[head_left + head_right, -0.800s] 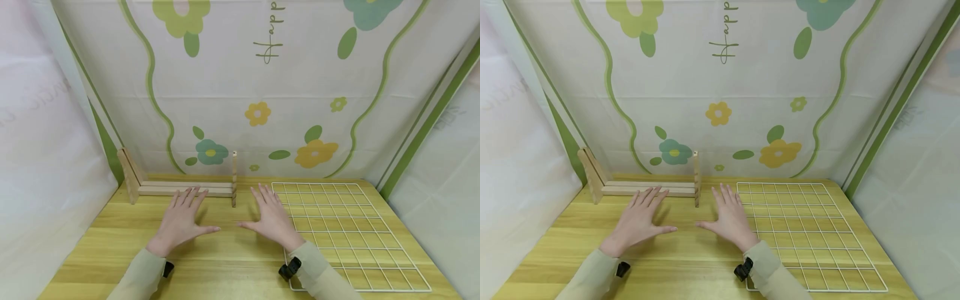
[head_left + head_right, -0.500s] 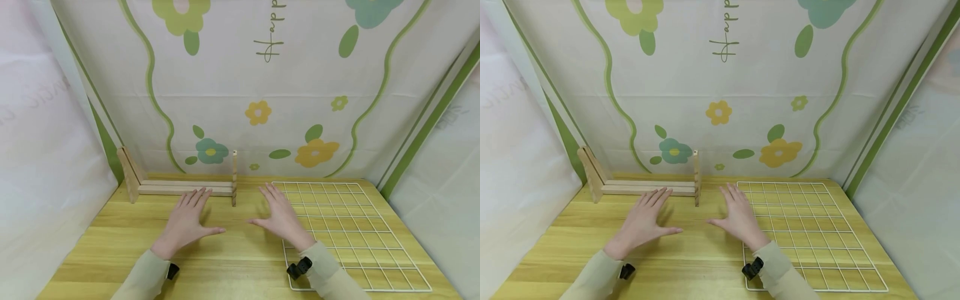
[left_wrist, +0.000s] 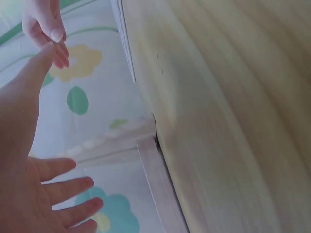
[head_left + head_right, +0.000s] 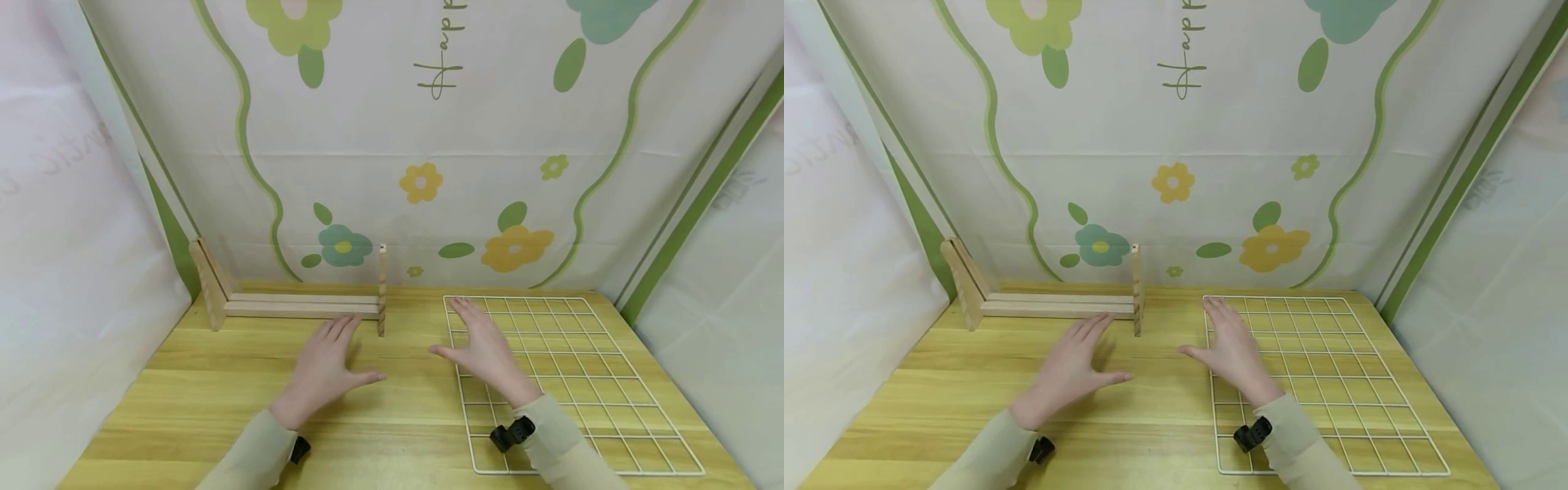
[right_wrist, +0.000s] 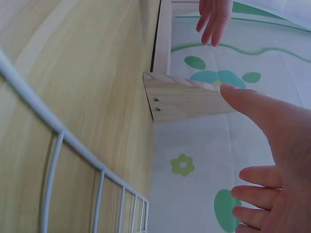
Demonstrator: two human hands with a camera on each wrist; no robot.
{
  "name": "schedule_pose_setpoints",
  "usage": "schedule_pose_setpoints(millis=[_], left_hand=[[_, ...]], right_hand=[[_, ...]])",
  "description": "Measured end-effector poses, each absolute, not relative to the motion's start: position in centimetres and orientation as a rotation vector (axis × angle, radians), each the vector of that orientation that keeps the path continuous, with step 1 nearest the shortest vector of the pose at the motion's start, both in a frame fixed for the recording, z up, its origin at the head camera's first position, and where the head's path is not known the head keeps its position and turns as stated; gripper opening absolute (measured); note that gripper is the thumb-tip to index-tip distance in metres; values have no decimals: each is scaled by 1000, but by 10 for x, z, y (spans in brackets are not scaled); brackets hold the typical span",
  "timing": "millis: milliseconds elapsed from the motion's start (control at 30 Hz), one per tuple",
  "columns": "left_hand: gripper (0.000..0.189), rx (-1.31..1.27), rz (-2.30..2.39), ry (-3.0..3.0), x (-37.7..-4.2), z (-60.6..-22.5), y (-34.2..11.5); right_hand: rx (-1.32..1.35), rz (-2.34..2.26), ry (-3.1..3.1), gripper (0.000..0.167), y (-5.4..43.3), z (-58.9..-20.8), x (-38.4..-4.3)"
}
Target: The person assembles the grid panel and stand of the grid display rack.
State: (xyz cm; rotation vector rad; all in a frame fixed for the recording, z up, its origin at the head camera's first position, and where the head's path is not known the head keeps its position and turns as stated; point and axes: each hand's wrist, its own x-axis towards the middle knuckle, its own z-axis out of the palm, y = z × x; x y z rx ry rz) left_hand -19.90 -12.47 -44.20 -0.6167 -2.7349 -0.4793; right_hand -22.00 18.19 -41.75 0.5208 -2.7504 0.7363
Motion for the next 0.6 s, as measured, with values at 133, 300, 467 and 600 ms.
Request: schedule_pose_setpoints(millis=[133,300,467,600], left_hand=[[120,-578,-588,-2736,-196,-442,-114],[120,-537,-693,-2753,-194,-441,-101],[120,-522,-799,-2771,-193,-440,-90],[119,-539,-928,-2764,-191,-439,-82]], right_hand=[[467,773,-2765,103,194,-417,-220],[427,817,-2759,100,207,-416,-221],[396,835,-2757,99,218,-417,-220],[373,855,-2754,99,229,-419,-220]])
